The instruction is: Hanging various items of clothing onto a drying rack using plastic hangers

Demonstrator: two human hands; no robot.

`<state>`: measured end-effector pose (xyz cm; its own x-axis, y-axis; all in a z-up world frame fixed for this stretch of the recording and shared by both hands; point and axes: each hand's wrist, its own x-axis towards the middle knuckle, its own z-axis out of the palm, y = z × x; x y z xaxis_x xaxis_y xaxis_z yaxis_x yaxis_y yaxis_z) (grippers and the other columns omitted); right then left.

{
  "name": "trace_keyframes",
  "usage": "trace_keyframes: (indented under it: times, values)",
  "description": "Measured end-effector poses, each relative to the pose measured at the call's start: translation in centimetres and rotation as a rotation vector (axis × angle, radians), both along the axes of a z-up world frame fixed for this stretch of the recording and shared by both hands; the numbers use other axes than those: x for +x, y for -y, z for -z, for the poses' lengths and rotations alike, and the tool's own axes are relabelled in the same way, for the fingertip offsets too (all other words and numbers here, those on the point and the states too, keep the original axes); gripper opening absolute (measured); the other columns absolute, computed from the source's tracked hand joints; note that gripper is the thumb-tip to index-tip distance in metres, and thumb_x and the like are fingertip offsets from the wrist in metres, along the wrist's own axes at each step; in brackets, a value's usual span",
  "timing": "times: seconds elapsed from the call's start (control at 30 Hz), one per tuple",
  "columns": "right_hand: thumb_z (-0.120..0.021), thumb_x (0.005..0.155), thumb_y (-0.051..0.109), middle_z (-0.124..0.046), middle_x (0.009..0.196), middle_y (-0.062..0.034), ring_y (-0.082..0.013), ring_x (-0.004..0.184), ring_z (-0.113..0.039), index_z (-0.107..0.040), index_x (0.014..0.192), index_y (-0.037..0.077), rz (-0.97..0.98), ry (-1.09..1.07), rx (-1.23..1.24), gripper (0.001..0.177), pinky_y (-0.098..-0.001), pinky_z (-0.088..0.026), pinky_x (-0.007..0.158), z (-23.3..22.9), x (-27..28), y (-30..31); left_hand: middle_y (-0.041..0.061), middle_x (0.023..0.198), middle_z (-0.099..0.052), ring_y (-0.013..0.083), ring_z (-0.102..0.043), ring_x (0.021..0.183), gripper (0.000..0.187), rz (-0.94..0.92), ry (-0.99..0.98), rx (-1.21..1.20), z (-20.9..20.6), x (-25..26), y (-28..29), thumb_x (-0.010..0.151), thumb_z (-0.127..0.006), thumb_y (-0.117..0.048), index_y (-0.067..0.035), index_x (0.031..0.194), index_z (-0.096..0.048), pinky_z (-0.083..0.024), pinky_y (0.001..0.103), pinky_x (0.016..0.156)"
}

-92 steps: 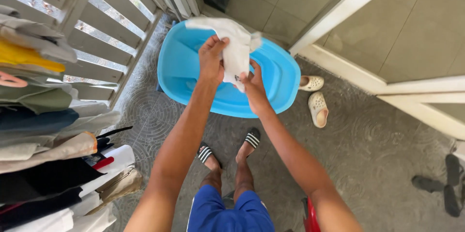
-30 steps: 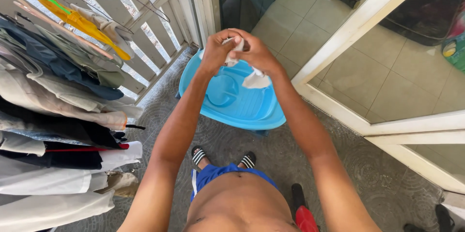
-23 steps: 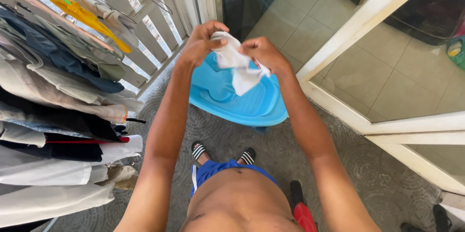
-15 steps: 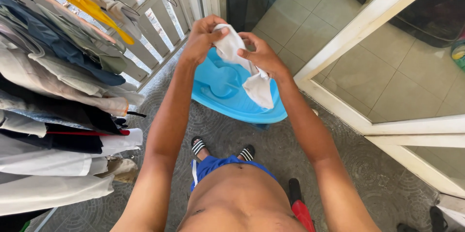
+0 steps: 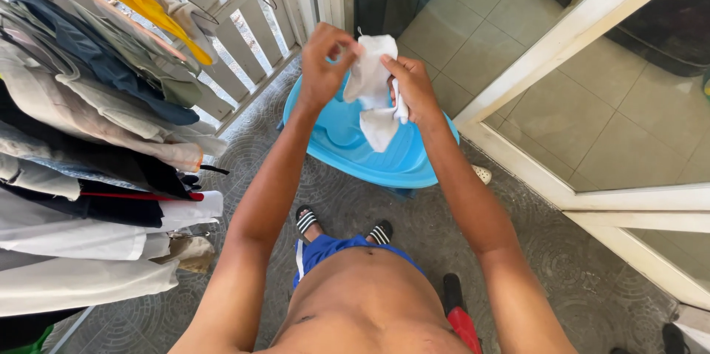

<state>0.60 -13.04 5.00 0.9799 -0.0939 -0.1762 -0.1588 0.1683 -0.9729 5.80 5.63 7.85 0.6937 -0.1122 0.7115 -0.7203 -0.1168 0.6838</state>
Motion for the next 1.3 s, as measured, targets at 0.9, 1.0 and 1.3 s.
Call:
trace_keyframes:
  times: [0.9,1.0,1.3]
  values:
    - [-0.083,0.083,0.033,-0.052,0.073,0.0043,-0.0048,0.06,-0.047,-0.064,0.09,0.012,-0.308,-0.08,-0.361,0.029,-0.0255,-0.034,0.042,1.1,-0.6,0.6,-0.001,0.086,-0.069,0.0126,-0.062,0.081,0.025,0.179,-0.734,-0.321,4.8,3.0,2.7,0.099,-0.064,-0.032,-0.008,0.096,-0.07,-0.051,0.031,0.068]
    - [-0.079,0.092,0.032,-0.032,0.059,0.0079,-0.0033,0.051,-0.035,-0.034,0.064,0.02,-0.293,-0.024,-0.449,0.054,-0.0271,-0.024,0.044,4.3,-0.1,1.8,0.0,0.087,-0.071,0.0132,-0.065,0.083,0.026,0.108,-0.77,-0.463,4.9,4.0,1.8,0.098,-0.064,-0.034,-0.009,0.093,-0.07,-0.053,0.032,0.07]
    - [-0.076,0.089,0.02,-0.069,0.097,0.0045,-0.0022,0.071,-0.058,-0.064,0.14,0.012,-0.068,0.161,-0.185,0.054,-0.0194,-0.045,0.049,1.6,1.5,4.0,0.007,0.071,-0.06,0.0151,-0.056,0.056,0.018,-0.38,-0.781,-0.824,5.1,4.2,-2.9,0.102,-0.059,-0.016,-0.004,0.09,-0.065,-0.054,0.034,0.044]
